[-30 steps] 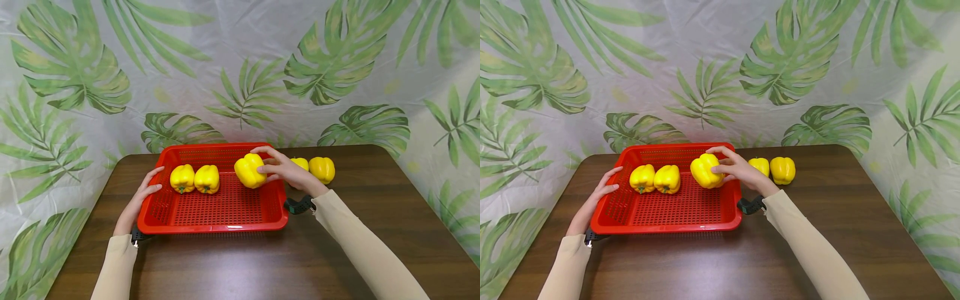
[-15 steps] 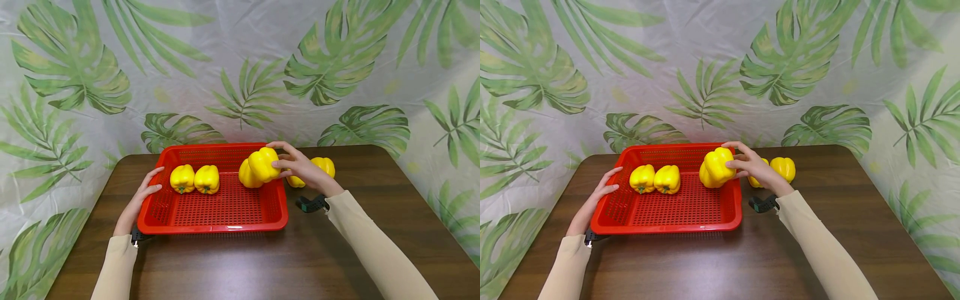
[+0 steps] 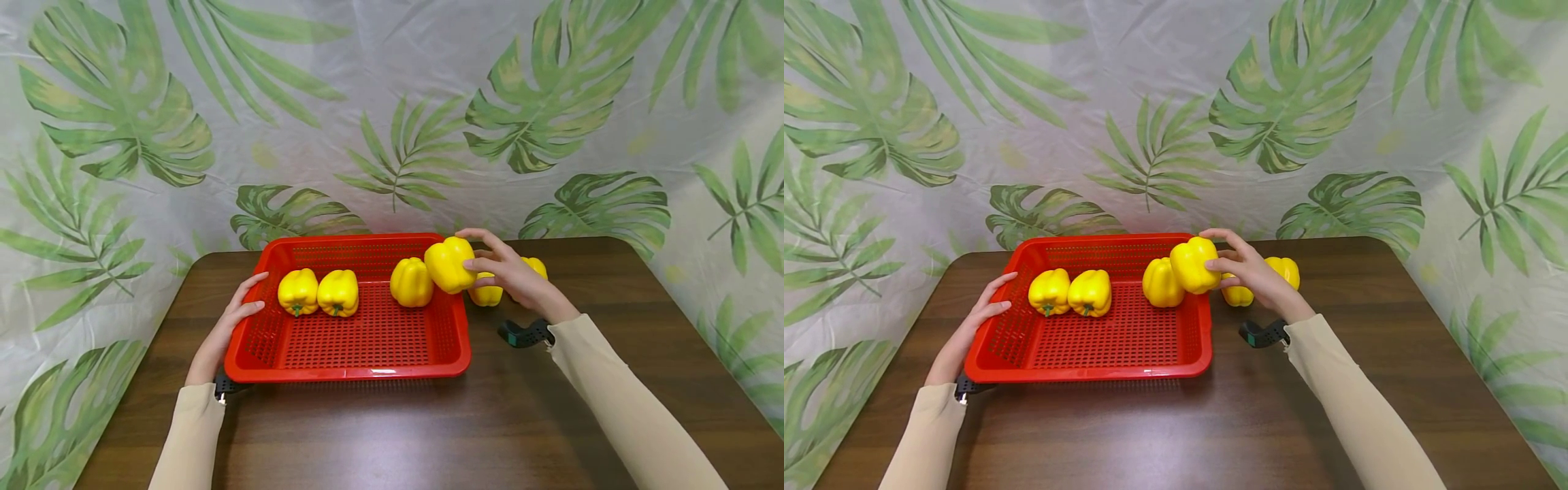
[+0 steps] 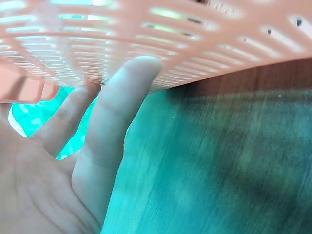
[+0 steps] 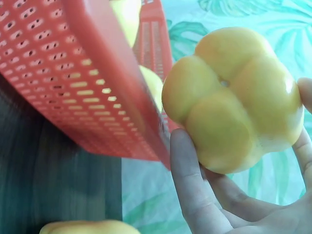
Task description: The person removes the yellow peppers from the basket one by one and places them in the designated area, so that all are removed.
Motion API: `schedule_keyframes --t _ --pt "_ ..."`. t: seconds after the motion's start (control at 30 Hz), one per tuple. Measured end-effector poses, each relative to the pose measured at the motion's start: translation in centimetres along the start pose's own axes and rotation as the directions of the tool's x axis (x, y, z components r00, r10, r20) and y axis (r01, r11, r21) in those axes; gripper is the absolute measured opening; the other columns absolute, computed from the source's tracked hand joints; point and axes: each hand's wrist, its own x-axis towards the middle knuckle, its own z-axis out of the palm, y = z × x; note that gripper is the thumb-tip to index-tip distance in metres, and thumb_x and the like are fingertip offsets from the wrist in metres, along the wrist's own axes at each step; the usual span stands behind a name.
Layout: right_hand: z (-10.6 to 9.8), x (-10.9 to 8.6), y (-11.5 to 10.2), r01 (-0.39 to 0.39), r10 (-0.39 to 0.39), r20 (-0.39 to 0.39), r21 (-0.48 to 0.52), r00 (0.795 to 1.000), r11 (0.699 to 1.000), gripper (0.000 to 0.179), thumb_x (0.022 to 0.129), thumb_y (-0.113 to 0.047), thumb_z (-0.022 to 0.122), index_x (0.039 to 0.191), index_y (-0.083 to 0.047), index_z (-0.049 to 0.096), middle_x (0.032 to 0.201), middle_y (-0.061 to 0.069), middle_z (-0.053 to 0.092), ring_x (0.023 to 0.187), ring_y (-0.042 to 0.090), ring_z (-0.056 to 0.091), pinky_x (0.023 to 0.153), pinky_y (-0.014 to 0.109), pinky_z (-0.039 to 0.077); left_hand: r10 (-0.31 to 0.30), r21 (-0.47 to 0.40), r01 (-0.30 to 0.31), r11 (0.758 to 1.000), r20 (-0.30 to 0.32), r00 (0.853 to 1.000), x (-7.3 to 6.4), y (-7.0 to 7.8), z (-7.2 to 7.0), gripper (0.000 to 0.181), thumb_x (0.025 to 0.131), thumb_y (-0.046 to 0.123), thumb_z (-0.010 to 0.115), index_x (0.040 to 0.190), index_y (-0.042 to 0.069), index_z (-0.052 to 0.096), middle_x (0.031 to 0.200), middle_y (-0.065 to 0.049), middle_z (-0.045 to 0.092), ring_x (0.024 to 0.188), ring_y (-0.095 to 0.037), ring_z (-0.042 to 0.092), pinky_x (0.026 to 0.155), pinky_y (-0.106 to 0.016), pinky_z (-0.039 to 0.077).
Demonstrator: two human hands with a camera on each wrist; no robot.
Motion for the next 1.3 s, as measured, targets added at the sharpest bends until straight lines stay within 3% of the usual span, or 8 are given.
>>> schedule_keyframes --t 1.0,1.3 --pt "-4.5 -2.7 2.6 0.06 -0.054 -0.101 0.059 0.993 0.996 0.044 0.1 -0.015 0.049 0.141 -0.024 0.036 0.137 0.012 0.033 0.108 0.021 0.053 0.082 0.036 0.053 0.006 0.009 -0.006 1.0 -0.002 1.0 0.0 0.0 0.0 0.054 0.102 0.025 0.039 0.151 0.032 0.019 0.15 -0.008 0.016 0.125 -0.031 0.036 0.089 -0.036 0.048" --pt "-5.8 -3.4 3.6 0.08 -0.066 -0.138 0.103 0.988 0.991 0.045 0.1 -0.011 0.048 0.142 -0.019 0.034 0.131 0.01 0.037 0.101 0.018 0.058 0.081 0.036 0.054 0.011 -0.005 -0.011 1.0 0.007 1.0 -0.1 -0.1 0.0 0.053 0.102 0.025 0.039 0.151 0.031 0.019 0.15 -0.009 0.017 0.124 -0.032 0.037 0.089 -0.037 0.048"
